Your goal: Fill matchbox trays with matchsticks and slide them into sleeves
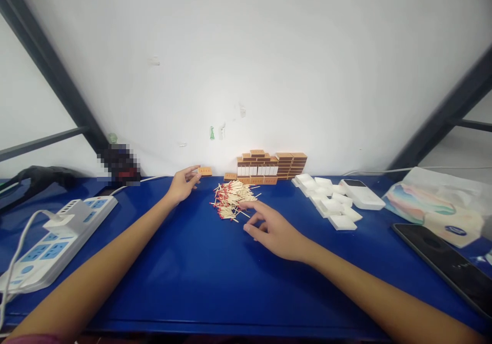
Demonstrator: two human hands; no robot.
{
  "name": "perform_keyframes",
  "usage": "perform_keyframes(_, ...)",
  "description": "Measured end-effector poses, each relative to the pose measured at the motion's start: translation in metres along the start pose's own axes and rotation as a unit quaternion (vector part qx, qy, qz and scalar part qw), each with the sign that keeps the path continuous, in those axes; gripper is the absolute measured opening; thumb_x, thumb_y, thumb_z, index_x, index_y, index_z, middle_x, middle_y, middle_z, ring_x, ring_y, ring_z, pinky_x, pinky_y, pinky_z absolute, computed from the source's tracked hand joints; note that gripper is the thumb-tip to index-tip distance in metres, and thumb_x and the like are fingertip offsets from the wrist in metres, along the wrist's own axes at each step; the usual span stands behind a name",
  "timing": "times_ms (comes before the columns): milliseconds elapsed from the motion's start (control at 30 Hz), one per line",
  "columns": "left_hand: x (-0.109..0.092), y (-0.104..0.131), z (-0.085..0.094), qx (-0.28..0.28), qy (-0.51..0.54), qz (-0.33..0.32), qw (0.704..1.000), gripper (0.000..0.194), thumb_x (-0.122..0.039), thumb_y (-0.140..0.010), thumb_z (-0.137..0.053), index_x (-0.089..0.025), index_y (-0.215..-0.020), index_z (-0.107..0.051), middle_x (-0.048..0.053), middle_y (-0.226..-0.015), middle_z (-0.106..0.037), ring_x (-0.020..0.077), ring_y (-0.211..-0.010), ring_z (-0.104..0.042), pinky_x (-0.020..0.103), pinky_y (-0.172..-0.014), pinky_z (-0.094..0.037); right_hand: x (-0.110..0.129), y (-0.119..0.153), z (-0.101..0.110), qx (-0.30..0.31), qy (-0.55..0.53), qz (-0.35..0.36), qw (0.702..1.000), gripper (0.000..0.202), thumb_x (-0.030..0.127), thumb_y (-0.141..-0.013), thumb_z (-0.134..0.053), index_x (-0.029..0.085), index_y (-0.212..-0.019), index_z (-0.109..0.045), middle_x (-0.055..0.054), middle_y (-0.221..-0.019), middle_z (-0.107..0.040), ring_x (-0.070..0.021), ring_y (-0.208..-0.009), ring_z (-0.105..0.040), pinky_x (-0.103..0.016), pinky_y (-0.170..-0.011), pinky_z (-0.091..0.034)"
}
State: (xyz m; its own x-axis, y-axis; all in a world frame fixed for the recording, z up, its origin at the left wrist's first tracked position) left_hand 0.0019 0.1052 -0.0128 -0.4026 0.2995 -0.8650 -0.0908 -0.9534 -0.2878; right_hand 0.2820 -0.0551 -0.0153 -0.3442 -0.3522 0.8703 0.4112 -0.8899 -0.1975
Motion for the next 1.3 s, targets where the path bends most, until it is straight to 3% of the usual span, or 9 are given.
perform_keyframes(233,0.011,-0.012,-0.015,0.03,-0.029,0.009,0.999,0.069,-0.052,-0.073,-0.082,-0.012,-0.128,-0.067,0.01,-0.089,-0.078,0.0238,-0.086,-0.072,0.035,-0.081,-0.057,0.005,0.003,0.0,0.01,0.061,0.04,0.997,0.044,0.023,-0.093,-0.06,0.023,-0.137,-0.055,-0.007,-0.102,-0.069,-0.0184,-0.083,-0.07,-0.034,-0.075,-0.058)
perform_keyframes(433,0.017,-0.028,-0.028,0.011,-0.087,0.008,0.996,0.044,-0.046,-0.077,-0.077,-0.014,-0.108,-0.073,0.01,-0.089,-0.078,0.0215,-0.081,-0.072,0.032,-0.078,-0.055,0.008,0.004,-0.002,0.023,0.079,0.091,0.992,0.029,0.02,-0.094,-0.057,0.024,-0.121,-0.065,-0.008,-0.122,-0.063,-0.0136,-0.079,-0.068,-0.029,-0.07,-0.057)
perform_keyframes(600,0.013,-0.026,-0.029,-0.033,-0.165,0.007,0.986,0.037,-0.037,-0.072,-0.082,-0.017,-0.102,-0.074,0.004,-0.079,-0.076,0.0195,-0.072,-0.07,0.029,-0.069,-0.05,0.013,0.007,0.0,0.023,0.11,0.122,0.986,0.025,0.018,-0.095,-0.056,0.023,-0.117,-0.066,-0.008,-0.124,-0.063,-0.0139,-0.08,-0.068,-0.03,-0.072,-0.057)
perform_keyframes(800,0.002,-0.026,-0.036,-0.052,-0.221,-0.012,0.974,0.021,-0.034,-0.072,-0.083,-0.018,-0.083,-0.074,0.006,-0.083,-0.077,0.0217,-0.079,-0.07,0.031,-0.073,-0.049,0.021,0.009,0.004,0.016,0.165,0.158,0.974,0.022,0.016,-0.096,-0.055,0.023,-0.112,-0.067,-0.009,-0.123,-0.064,-0.0147,-0.079,-0.067,-0.033,-0.075,-0.057)
perform_keyframes(1000,0.002,-0.032,-0.043,-0.043,-0.234,-0.03,0.971,0.023,-0.035,-0.074,-0.082,-0.018,-0.086,-0.075,0.006,-0.09,-0.078,0.0202,-0.08,-0.07,0.029,-0.073,-0.05,0.018,0.006,0.006,0.008,0.257,0.198,0.946,0.022,0.014,-0.097,-0.052,0.021,-0.112,-0.067,-0.01,-0.12,-0.065,-0.0227,-0.106,-0.066,-0.037,-0.091,-0.054)
perform_keyframes(1133,0.0,-0.033,-0.045,-0.035,-0.244,-0.035,0.968,0.027,-0.04,-0.075,-0.082,-0.018,-0.089,-0.073,0.006,-0.09,-0.077,0.0197,-0.081,-0.07,0.028,-0.073,-0.05,0.013,0.003,0.008,0.017,0.278,0.198,0.94,0.022,0.014,-0.098,-0.05,0.02,-0.109,-0.067,-0.009,-0.115,-0.066,-0.0214,-0.102,-0.066,-0.036,-0.09,-0.053)
perform_keyframes(1300,-0.013,-0.03,-0.049,-0.063,-0.302,-0.055,0.95,0.047,-0.052,-0.067,-0.086,-0.019,-0.095,-0.069,0.007,-0.093,-0.073,0.0232,-0.086,-0.067,0.03,-0.074,-0.047,0.012,0.002,0.008,0.024,0.284,0.2,0.937,0.02,0.013,-0.098,-0.05,0.02,-0.105,-0.067,-0.008,-0.108,-0.066,-0.0196,-0.099,-0.065,-0.033,-0.089,-0.052)
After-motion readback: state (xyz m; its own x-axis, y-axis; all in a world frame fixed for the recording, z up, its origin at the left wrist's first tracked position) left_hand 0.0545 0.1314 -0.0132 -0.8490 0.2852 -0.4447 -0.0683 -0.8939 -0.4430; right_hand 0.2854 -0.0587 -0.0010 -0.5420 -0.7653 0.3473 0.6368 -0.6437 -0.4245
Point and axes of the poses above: each hand's wrist, its own y-axis away from the middle knuckle, its own z-axis out of the back of the hand, x = y × z, the point moved 4 cm from there along -y, towards the middle knuckle
